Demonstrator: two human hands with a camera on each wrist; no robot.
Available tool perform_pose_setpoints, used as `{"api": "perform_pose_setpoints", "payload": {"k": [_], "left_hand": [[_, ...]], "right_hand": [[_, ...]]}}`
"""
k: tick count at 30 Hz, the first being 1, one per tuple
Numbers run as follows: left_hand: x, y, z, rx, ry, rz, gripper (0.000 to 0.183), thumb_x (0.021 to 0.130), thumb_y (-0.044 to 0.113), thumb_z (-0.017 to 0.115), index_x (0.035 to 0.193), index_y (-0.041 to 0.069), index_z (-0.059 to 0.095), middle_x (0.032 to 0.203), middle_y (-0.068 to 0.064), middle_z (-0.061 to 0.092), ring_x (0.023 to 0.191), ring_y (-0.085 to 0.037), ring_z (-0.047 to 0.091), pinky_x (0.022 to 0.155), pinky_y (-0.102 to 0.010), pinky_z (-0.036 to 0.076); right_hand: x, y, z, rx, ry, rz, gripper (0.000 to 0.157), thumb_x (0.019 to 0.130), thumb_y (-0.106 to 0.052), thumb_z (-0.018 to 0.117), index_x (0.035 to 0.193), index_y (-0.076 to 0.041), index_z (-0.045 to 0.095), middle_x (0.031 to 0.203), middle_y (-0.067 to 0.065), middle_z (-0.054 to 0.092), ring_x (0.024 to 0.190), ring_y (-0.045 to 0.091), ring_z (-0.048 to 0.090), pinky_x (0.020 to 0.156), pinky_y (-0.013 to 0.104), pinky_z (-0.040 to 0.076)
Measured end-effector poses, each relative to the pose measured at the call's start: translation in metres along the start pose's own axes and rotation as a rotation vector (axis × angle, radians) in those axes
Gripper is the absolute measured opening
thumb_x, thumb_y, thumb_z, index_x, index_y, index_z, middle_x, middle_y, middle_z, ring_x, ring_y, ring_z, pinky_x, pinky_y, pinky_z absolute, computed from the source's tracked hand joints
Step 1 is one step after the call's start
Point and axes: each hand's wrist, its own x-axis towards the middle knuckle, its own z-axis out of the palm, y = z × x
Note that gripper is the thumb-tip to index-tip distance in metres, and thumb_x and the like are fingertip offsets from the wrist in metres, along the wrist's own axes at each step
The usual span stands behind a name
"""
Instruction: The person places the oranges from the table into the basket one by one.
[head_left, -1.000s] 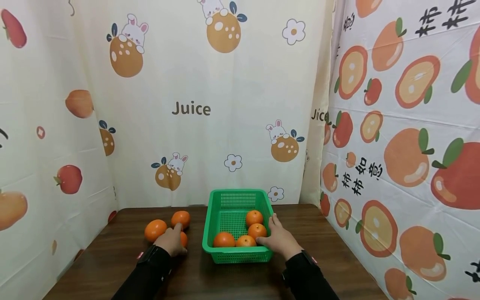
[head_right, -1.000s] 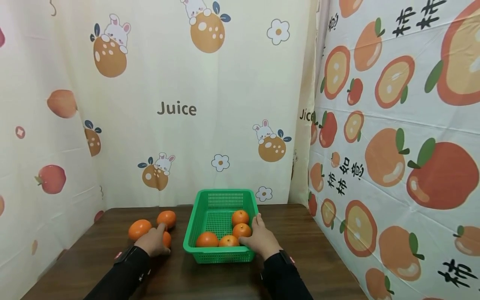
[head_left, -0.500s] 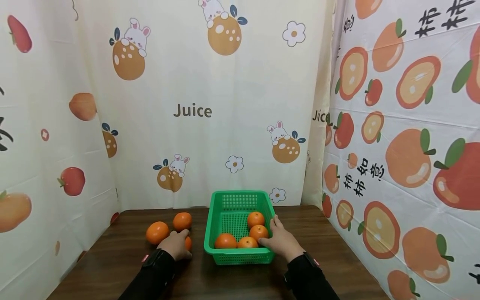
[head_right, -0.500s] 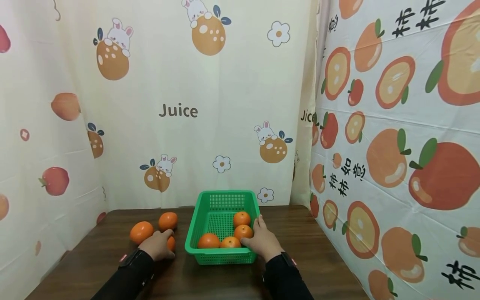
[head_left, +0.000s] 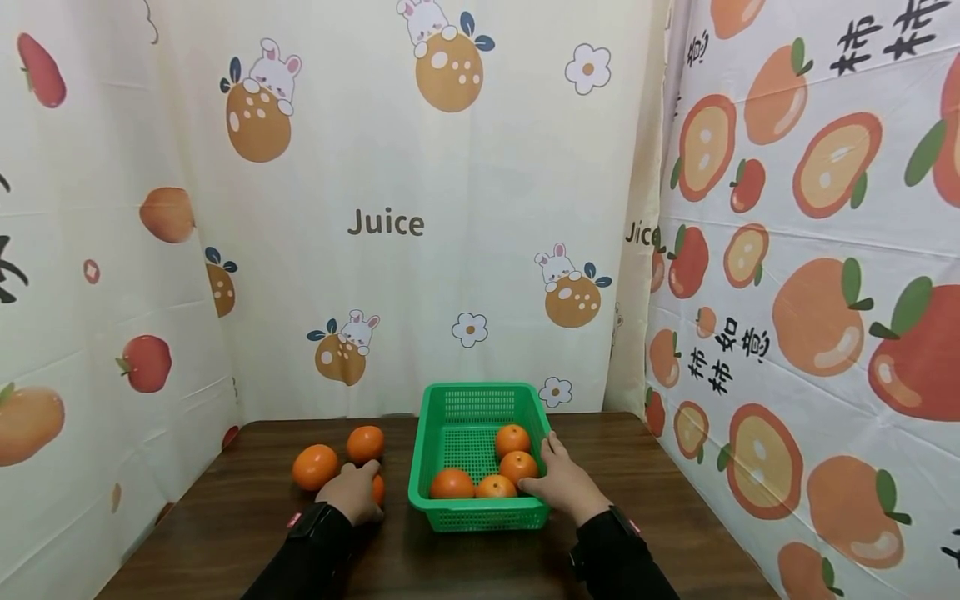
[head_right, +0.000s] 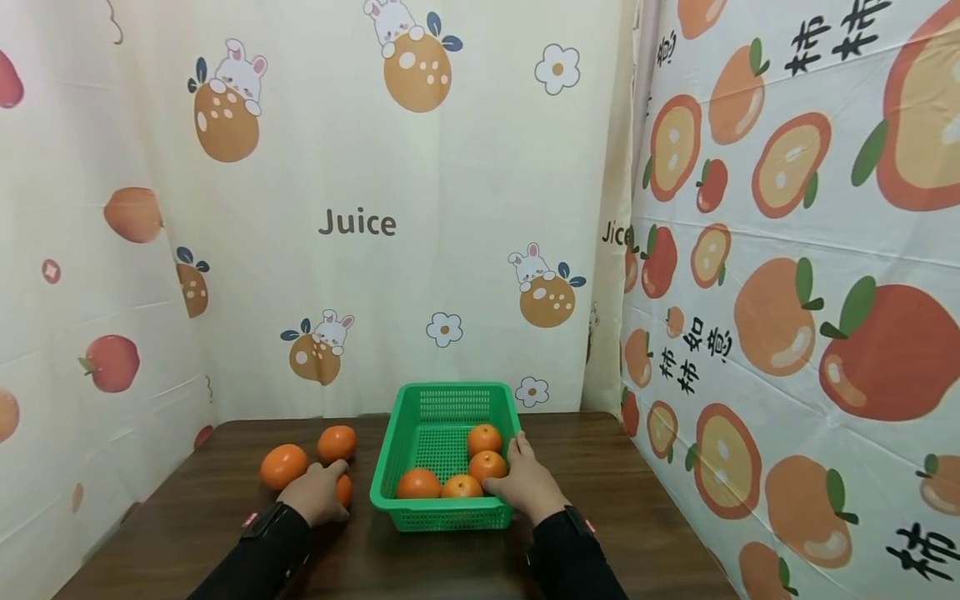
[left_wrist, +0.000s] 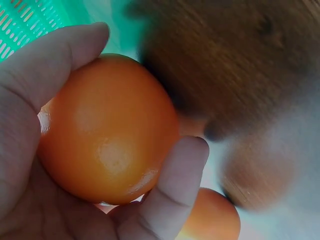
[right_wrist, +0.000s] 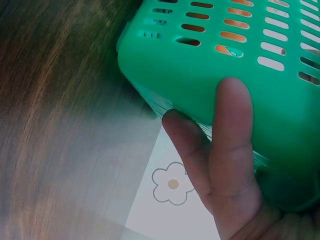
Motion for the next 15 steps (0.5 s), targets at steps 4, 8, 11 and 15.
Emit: {"api": "perform_pose_setpoints", "payload": {"k": [4, 8, 11, 15], "left_hand": [[0.0043, -0.0029, 0.0008, 0.000, -0.008, -0.005, 0.084, 0.068, 0.022, 0.096, 0.144, 0.012, 0.060, 0.118, -0.028, 0.061, 0.083, -0.031, 0.061, 0.072, -0.053, 0.056], [0.0072, -0.0054, 0.0021, 0.000, -0.035, -0.018, 0.087, 0.069, 0.021, 0.096, 0.147, 0.013, 0.058, 0.122, -0.029, 0.061, 0.086, -0.032, 0.061, 0.075, -0.055, 0.056], [0.0081, -0.0062, 0.0039, -0.008, -0.045, -0.022, 0.087, 0.069, 0.021, 0.096, 0.147, 0.013, 0.058, 0.123, -0.028, 0.062, 0.086, -0.031, 0.061, 0.075, -0.055, 0.056], [0.0083, -0.0057, 0.0058, -0.020, -0.045, -0.019, 0.085, 0.069, 0.021, 0.095, 0.145, 0.012, 0.060, 0.120, -0.027, 0.062, 0.084, -0.030, 0.061, 0.073, -0.054, 0.056]], "right_hand": [[0.0018, -0.0029, -0.0017, 0.010, -0.008, 0.002, 0.094, 0.095, -0.041, 0.077, 0.167, -0.003, 0.029, 0.179, 0.016, 0.014, 0.148, 0.047, 0.045, 0.108, 0.063, 0.048], [0.0027, -0.0040, -0.0015, 0.033, -0.026, 0.007, 0.095, 0.095, -0.040, 0.077, 0.168, -0.003, 0.029, 0.179, 0.017, 0.013, 0.137, 0.045, 0.053, 0.090, 0.054, 0.057], [0.0020, -0.0032, -0.0010, 0.050, -0.036, 0.010, 0.096, 0.095, -0.040, 0.078, 0.168, -0.003, 0.028, 0.179, 0.017, 0.011, 0.125, 0.042, 0.059, 0.072, 0.044, 0.058], [0.0004, -0.0028, -0.0016, 0.071, -0.040, 0.015, 0.097, 0.095, -0.040, 0.078, 0.168, -0.003, 0.027, 0.180, 0.017, 0.010, 0.114, 0.038, 0.063, 0.061, 0.038, 0.055]]}}
